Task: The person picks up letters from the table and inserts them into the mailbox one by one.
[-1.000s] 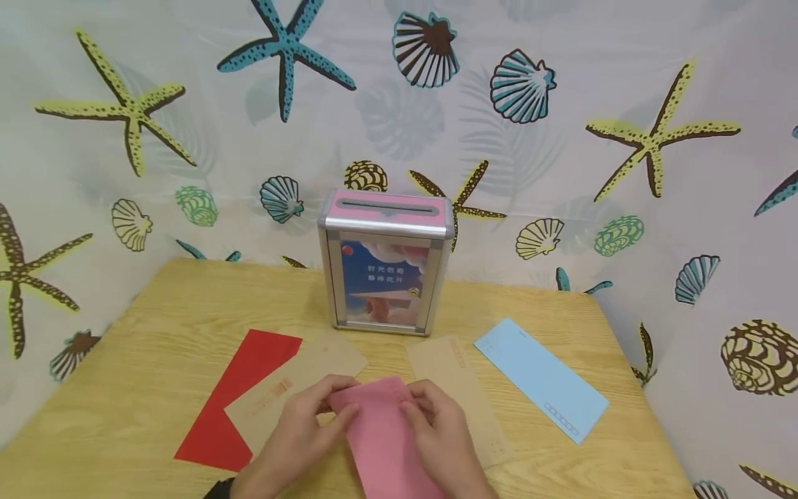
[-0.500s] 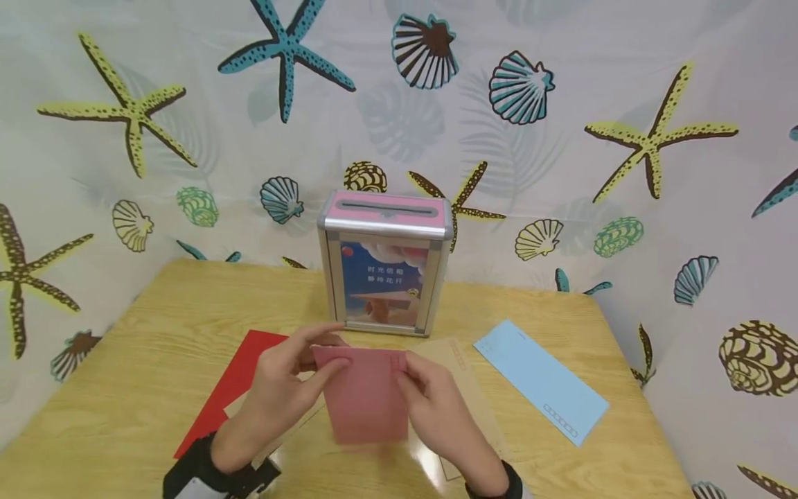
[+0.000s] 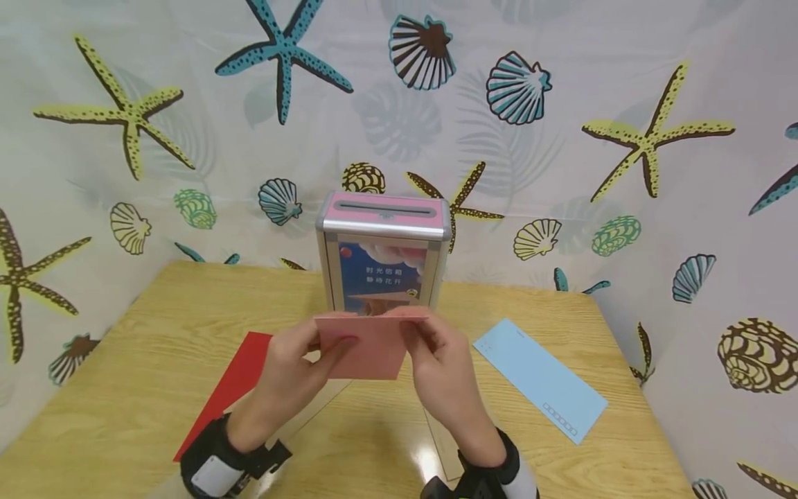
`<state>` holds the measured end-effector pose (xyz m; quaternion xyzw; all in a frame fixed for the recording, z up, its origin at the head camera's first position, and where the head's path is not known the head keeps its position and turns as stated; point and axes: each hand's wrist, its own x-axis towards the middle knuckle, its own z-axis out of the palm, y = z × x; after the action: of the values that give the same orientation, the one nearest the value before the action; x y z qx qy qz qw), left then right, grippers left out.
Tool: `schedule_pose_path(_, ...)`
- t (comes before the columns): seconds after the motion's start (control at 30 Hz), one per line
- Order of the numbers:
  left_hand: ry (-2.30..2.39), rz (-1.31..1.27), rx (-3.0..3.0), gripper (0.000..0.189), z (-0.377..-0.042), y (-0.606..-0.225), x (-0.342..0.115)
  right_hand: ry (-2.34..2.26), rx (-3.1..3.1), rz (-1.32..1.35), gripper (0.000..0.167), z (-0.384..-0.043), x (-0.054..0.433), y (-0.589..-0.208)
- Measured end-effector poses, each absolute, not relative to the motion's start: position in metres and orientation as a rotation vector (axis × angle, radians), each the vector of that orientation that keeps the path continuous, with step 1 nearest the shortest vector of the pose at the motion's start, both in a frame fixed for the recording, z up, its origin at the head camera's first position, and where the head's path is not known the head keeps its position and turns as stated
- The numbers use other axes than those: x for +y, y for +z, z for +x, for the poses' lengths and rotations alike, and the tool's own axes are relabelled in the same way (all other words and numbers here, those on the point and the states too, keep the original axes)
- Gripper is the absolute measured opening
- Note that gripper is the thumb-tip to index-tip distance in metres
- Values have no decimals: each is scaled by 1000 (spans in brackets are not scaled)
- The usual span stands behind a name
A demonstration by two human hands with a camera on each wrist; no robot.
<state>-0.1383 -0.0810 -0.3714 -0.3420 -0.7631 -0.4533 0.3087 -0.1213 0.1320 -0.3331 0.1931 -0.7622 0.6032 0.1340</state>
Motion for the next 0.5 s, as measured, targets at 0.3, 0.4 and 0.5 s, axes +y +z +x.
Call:
schedule_pose_path(0.3, -1197, -883, -2081, 34, -150, -382, -86, 1693, -2085, 675, 27, -124, 126, -314)
schedule_pose_path(0.4, -1163, -879, -2088, 34, -154, -385, -87, 1696, -2052, 704, 27, -123, 123, -307)
schedule_pose_path(0.5, -1125, -882, -2077, 35, -158, -385, -88, 1694, -2029, 722, 28, -123, 121, -301)
